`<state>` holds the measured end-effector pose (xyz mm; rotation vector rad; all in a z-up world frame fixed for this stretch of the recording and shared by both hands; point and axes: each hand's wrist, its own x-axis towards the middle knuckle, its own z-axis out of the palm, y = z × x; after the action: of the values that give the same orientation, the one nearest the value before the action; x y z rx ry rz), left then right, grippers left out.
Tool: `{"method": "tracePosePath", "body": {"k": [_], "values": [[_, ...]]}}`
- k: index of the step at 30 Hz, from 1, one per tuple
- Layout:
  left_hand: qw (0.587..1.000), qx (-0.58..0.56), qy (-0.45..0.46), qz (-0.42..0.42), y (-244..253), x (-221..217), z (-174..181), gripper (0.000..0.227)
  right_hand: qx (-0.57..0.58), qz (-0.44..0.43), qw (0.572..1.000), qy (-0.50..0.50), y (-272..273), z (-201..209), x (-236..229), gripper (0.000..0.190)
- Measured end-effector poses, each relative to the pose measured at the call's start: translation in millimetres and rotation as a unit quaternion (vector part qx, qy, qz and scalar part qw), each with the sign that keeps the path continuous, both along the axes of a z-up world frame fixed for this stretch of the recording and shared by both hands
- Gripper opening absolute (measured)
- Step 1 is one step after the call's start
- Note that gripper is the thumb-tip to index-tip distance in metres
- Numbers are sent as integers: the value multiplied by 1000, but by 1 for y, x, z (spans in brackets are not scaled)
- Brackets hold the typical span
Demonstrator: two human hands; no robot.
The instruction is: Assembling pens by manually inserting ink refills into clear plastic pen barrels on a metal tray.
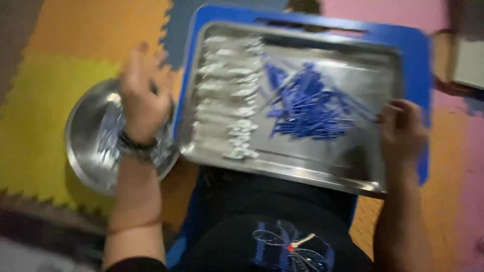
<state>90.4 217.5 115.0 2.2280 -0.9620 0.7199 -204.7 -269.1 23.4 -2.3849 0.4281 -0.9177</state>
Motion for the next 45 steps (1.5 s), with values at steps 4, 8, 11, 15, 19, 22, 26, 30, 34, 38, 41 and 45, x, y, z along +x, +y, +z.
{"method": "tracePosePath", "body": {"k": [4,8,11,15,19,22,26,30,34,38,41,45], "values": [[980,98,76,159,175,73,-132,43,86,23,996,-12,-7,-34,-19,15],[899,208,238,303,277,75,-240,39,185,-72,980,4,-30,-66,-28,18],[803,158,410,403,291,48,-283,51,213,-134,967,42,-46,-88,-33,39],[779,243,447,366,279,29,-359,106,174,-97,980,8,-37,-80,-33,32],[797,200,461,335,208,31,-361,132,217,-70,973,-25,-28,-62,-24,13],[690,268,557,377,163,38,-332,149,131,-19,990,-45,-13,-40,-18,7],[700,207,548,408,161,51,-361,147,107,-17,993,-35,-6,-34,-17,9],[714,165,532,425,158,52,-370,60,102,-26,994,-37,-2,-30,-18,9],[700,218,551,399,172,52,-365,68,136,-46,988,-54,0,-30,-13,9],[758,240,482,368,193,50,-349,67,144,-49,987,-51,12,-15,-9,11],[777,216,479,347,216,50,-328,81,149,-55,986,-47,20,-3,-6,12],[763,60,525,373,241,36,-290,67,156,-79,984,-42,13,-9,-5,13]]}}
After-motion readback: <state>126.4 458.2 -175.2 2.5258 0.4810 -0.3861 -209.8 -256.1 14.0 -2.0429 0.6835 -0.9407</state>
